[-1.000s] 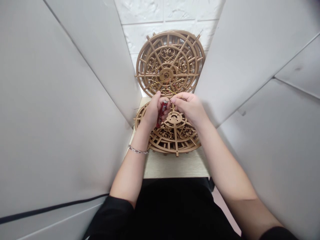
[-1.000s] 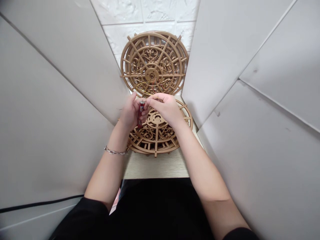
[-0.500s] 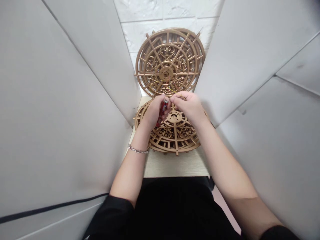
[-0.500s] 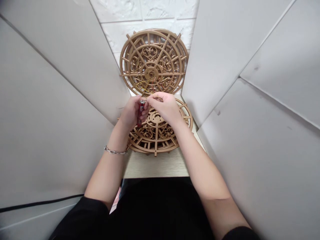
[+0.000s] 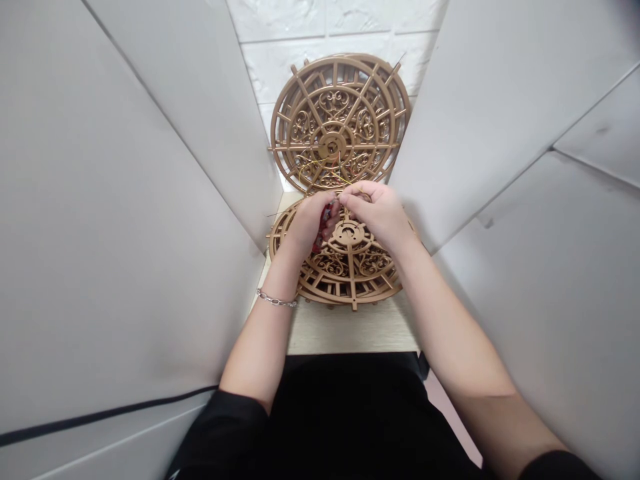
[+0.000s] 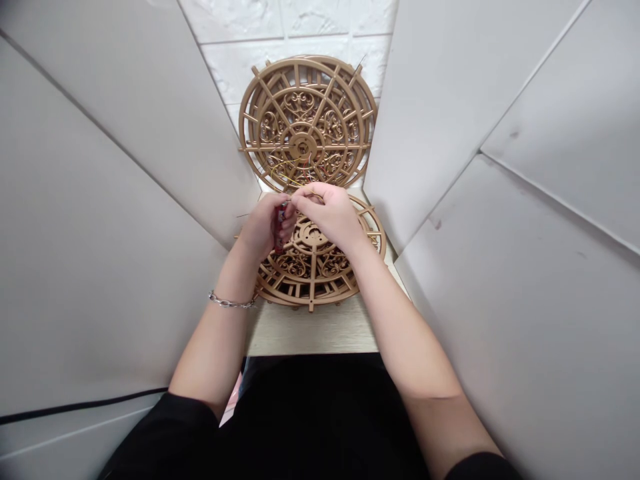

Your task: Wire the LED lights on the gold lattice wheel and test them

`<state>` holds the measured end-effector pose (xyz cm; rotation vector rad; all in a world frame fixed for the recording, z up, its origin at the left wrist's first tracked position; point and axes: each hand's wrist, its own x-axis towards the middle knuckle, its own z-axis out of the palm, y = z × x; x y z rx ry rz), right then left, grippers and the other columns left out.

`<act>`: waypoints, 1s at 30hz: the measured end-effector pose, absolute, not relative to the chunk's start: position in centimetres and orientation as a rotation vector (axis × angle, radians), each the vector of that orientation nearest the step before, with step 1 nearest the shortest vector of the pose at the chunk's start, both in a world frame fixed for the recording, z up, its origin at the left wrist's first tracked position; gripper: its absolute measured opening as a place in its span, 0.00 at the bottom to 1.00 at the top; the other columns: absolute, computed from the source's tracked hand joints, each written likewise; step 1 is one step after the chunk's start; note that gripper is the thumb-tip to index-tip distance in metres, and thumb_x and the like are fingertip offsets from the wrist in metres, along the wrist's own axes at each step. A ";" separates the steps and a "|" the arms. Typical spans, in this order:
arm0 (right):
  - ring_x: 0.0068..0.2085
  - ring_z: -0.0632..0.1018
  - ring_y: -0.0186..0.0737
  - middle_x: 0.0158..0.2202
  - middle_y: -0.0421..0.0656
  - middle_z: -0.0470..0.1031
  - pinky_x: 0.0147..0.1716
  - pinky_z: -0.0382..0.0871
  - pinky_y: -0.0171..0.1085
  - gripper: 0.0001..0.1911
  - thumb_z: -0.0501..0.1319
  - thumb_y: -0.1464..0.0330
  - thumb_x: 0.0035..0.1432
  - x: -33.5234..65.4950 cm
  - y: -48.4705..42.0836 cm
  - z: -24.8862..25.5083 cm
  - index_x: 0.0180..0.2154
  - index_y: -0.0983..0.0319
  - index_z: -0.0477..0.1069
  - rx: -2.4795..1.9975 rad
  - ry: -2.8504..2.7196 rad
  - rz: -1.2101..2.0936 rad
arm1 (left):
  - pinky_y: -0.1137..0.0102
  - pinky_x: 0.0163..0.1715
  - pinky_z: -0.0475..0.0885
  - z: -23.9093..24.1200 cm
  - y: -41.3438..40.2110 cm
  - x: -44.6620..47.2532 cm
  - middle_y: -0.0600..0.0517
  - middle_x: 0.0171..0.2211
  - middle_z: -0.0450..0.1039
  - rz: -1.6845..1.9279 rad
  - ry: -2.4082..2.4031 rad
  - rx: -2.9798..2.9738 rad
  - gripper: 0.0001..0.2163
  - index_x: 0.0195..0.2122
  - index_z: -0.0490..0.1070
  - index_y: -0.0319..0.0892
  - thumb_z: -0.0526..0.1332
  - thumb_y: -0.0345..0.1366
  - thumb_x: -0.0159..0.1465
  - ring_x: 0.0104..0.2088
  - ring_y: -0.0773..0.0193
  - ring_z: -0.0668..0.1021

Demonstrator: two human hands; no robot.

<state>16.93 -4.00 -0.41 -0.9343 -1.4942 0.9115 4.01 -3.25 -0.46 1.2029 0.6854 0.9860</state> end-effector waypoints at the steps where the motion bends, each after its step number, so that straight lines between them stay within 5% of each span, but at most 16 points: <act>1: 0.24 0.66 0.27 0.21 0.35 0.63 0.25 0.61 0.30 0.09 0.59 0.63 0.50 17.1 -3.9 -0.5 0.27 0.63 0.68 -0.928 -1.505 0.888 | 0.78 0.09 0.49 -0.5 -3.1 3.9 0.58 0.13 0.52 1.002 0.693 1.167 0.11 0.17 0.56 0.41 0.48 0.35 0.56 0.10 0.76 0.57; 6: 0.34 0.70 0.31 0.27 0.39 0.65 0.38 0.65 0.35 0.19 0.49 0.54 0.56 17.9 -3.4 -0.5 0.31 0.60 0.70 -0.970 -1.554 0.596 | 0.78 0.08 0.47 -0.4 -2.2 3.2 0.60 0.10 0.48 1.080 0.710 0.873 0.13 0.15 0.54 0.41 0.47 0.35 0.57 0.08 0.76 0.54; 12: 0.51 0.65 0.38 0.43 0.42 0.66 0.53 0.56 0.43 0.20 0.49 0.52 0.56 18.8 -3.6 0.6 0.34 0.58 0.72 -1.000 -1.509 0.266 | 0.78 0.07 0.45 0.8 -0.9 2.6 0.60 0.08 0.46 1.261 0.648 0.612 0.15 0.15 0.50 0.42 0.46 0.37 0.58 0.07 0.75 0.52; 19: 0.36 0.74 0.38 0.31 0.46 0.74 0.36 0.67 0.38 0.35 0.39 0.45 0.53 20.2 -4.5 2.3 0.28 0.63 0.73 -0.888 -1.812 1.178 | 0.78 0.08 0.46 1.5 1.3 2.6 0.60 0.08 0.46 1.306 0.551 0.460 0.13 0.15 0.46 0.42 0.45 0.34 0.56 0.07 0.75 0.52; 26: 0.23 0.65 0.30 0.19 0.39 0.67 0.27 0.59 0.33 0.15 0.50 0.65 0.51 22.4 -3.1 0.4 0.19 0.64 0.67 -1.625 -1.727 0.440 | 0.79 0.08 0.47 0.8 1.7 2.8 0.60 0.08 0.47 1.285 0.424 0.308 0.12 0.16 0.44 0.43 0.46 0.33 0.54 0.08 0.75 0.53; 30: 0.27 0.68 0.30 0.26 0.39 0.71 0.29 0.60 0.32 0.08 0.53 0.74 0.43 23.0 -3.1 -0.4 0.27 0.62 0.69 -1.741 -1.989 0.553 | 0.79 0.08 0.48 -0.2 1.3 2.3 0.59 0.08 0.47 1.263 0.389 0.295 0.12 0.16 0.44 0.43 0.45 0.32 0.54 0.08 0.75 0.54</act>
